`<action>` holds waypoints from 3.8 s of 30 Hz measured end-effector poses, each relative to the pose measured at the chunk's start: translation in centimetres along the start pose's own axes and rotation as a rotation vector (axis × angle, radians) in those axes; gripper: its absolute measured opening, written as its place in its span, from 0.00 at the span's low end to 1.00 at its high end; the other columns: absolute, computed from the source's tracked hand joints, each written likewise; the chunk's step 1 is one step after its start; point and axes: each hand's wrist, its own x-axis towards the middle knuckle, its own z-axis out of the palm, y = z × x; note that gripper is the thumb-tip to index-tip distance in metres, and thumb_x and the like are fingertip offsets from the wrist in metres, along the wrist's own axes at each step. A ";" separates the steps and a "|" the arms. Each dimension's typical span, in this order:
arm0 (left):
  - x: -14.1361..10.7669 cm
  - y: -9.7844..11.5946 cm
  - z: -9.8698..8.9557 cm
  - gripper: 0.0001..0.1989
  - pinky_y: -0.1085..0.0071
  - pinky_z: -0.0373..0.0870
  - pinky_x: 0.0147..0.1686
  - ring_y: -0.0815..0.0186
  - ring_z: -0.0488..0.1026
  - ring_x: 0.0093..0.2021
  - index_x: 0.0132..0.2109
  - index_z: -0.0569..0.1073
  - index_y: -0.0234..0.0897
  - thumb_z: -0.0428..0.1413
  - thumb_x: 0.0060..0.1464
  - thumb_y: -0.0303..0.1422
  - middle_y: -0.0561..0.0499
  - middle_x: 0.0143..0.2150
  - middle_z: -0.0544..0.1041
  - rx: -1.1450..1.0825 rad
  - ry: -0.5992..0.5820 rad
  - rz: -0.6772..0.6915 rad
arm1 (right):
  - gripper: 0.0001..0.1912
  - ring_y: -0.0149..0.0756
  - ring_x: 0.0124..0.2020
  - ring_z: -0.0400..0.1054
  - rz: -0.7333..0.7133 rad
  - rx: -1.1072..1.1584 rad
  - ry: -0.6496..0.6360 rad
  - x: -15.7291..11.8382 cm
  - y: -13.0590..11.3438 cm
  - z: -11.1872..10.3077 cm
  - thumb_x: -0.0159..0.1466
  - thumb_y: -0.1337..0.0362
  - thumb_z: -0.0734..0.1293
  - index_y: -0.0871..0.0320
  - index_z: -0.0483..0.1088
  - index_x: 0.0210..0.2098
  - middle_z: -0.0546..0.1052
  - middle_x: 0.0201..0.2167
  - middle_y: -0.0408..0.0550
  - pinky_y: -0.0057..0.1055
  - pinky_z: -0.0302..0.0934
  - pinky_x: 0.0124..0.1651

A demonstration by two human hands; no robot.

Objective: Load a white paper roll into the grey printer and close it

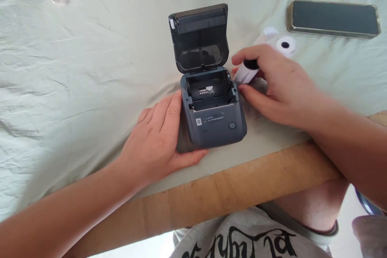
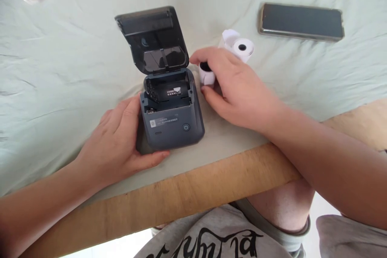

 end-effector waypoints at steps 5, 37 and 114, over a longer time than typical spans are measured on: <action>0.1 -0.1 -0.1 0.57 0.38 0.87 0.67 0.30 0.84 0.76 0.89 0.53 0.40 0.70 0.70 0.59 0.29 0.80 0.80 -0.004 -0.003 0.013 | 0.25 0.53 0.67 0.84 -0.002 -0.094 0.042 -0.3 -0.2 -0.4 0.80 0.57 0.67 0.43 0.72 0.74 0.83 0.74 0.51 0.62 0.85 0.66; 0.0 0.3 -0.5 0.50 0.35 0.85 0.71 0.28 0.82 0.77 0.88 0.57 0.37 0.60 0.75 0.62 0.30 0.81 0.80 -0.046 -0.054 -0.043 | 0.40 0.52 0.54 0.84 0.348 -0.352 0.167 0.3 1.9 -2.7 0.68 0.61 0.75 0.46 0.67 0.78 0.86 0.62 0.54 0.60 0.82 0.61; 0.2 -0.4 -0.5 0.54 0.36 0.89 0.66 0.30 0.85 0.75 0.90 0.53 0.41 0.65 0.74 0.62 0.29 0.79 0.80 -0.045 -0.021 0.043 | 0.37 0.46 0.52 0.80 0.227 -0.143 0.095 0.2 4.0 -1.4 0.70 0.57 0.76 0.43 0.69 0.76 0.80 0.56 0.52 0.53 0.82 0.58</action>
